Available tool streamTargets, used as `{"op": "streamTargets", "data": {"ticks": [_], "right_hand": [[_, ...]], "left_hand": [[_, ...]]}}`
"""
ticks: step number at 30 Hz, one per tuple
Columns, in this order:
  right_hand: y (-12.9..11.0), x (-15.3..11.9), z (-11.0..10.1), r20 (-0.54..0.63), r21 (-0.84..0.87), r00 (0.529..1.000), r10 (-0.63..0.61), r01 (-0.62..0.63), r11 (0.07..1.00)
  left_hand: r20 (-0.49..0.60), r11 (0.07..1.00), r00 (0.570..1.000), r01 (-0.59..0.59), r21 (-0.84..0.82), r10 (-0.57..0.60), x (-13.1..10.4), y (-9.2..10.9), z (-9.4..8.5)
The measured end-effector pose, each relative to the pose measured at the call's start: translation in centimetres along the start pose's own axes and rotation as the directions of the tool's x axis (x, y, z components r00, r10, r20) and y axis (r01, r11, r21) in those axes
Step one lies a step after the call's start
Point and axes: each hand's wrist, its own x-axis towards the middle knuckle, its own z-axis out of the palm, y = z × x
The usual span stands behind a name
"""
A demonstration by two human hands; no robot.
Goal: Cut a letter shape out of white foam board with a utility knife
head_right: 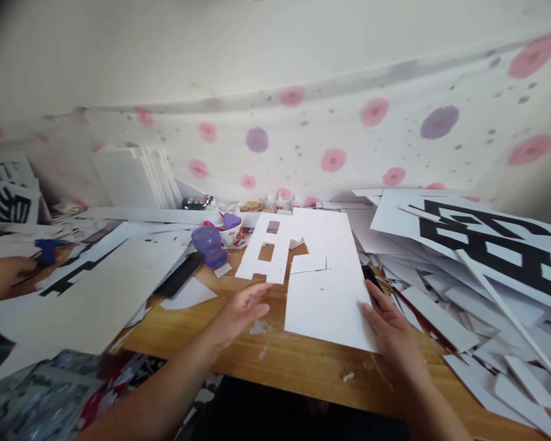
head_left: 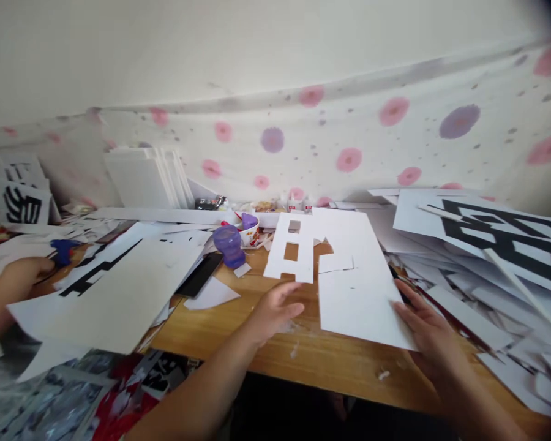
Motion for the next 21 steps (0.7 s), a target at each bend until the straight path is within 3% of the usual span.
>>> {"op": "streamTargets", "data": {"ticks": [3, 7, 9, 10, 13, 16, 21], "right_hand": [[0.4, 0.8, -1.2, 0.001, -0.075, 1.0, -0.023, 0.023, 0.997], [1.7, 1.6, -0.9, 0.006, -0.131, 0.994, -0.113, 0.112, 0.985], [2.2, 1.7, -0.3, 0.004, -0.131, 0.99, -0.143, 0.142, 0.981], [2.3, 1.7, -0.1, 0.0, -0.132, 0.986, -0.164, 0.162, 0.978], [2.1, 1.9, 0.6, -0.014, -0.177, 0.966, -0.257, 0.251, 0.952], [1.2, 2.7, 1.0, -0.045, -0.216, 0.939, -0.341, 0.324, 0.921], [-1.2, 5.1, 2.5, -0.037, -0.145, 0.932, -0.361, 0.353, 0.924]], "left_hand": [[-0.199, 0.953, 0.979, 0.021, 0.304, 0.042, -2.0, -1.2, -4.9], [-0.515, 0.765, 0.851, 0.263, 0.588, 0.104, -3.5, -3.2, -13.8], [-0.56, 0.635, 0.823, 0.38, 0.673, 0.101, -3.6, -3.7, -17.7], [-0.549, 0.567, 0.831, 0.413, 0.713, 0.085, -3.5, -3.8, -19.1], [-0.492, 0.39, 0.87, 0.449, 0.804, 0.013, -2.6, -4.0, -21.6], [-0.492, 0.256, 0.87, 0.483, 0.837, -0.035, -1.5, -4.0, -22.3], [-0.525, 0.16, 0.847, 0.531, 0.832, -0.082, 0.9, -4.1, -23.9]]}}
